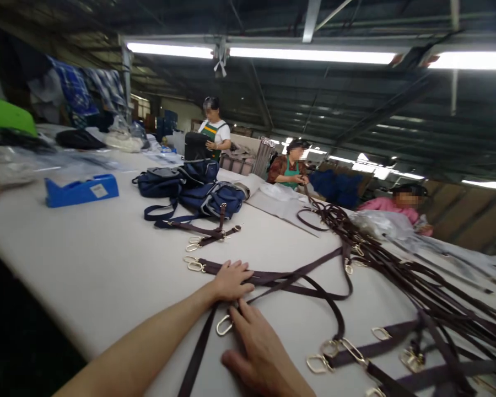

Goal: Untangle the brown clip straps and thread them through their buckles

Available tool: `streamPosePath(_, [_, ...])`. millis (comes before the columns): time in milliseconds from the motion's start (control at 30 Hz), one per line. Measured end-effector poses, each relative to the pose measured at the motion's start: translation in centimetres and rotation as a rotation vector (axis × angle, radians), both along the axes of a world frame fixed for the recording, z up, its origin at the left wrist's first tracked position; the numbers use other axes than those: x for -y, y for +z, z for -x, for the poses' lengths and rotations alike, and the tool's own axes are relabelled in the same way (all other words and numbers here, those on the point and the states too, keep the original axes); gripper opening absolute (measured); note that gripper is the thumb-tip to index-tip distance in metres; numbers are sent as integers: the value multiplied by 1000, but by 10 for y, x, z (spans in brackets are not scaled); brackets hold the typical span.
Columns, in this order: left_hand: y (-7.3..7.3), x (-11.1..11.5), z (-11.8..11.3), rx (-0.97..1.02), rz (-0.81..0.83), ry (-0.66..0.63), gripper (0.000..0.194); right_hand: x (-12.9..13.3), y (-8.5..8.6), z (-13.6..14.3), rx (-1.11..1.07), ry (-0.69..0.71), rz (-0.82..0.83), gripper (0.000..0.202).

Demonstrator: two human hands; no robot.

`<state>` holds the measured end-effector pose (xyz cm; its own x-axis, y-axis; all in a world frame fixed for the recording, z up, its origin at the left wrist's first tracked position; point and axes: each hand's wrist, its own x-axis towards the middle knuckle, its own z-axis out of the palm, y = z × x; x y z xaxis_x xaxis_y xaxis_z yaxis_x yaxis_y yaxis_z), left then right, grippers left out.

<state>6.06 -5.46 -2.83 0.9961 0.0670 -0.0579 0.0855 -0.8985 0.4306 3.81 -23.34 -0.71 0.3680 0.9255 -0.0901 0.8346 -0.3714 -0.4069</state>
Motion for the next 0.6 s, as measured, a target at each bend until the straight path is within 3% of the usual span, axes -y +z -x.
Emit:
streamPosePath(100, [5,-1,1,-47,24,-21,65,-8,2,6,41,88,-38,63])
streamPosePath(233, [4,-2,2,-50,-10,-82,76,-18,1,14,46,150,-116,66])
streamPosePath(433, [-5,-18,-4,41,23,-131,54,-19,-9,19,126,-60,-19,72])
streamPosePath(600, [-7,-45,3,144,112,-200,47,-8,-17,11,92,-169,-75,34])
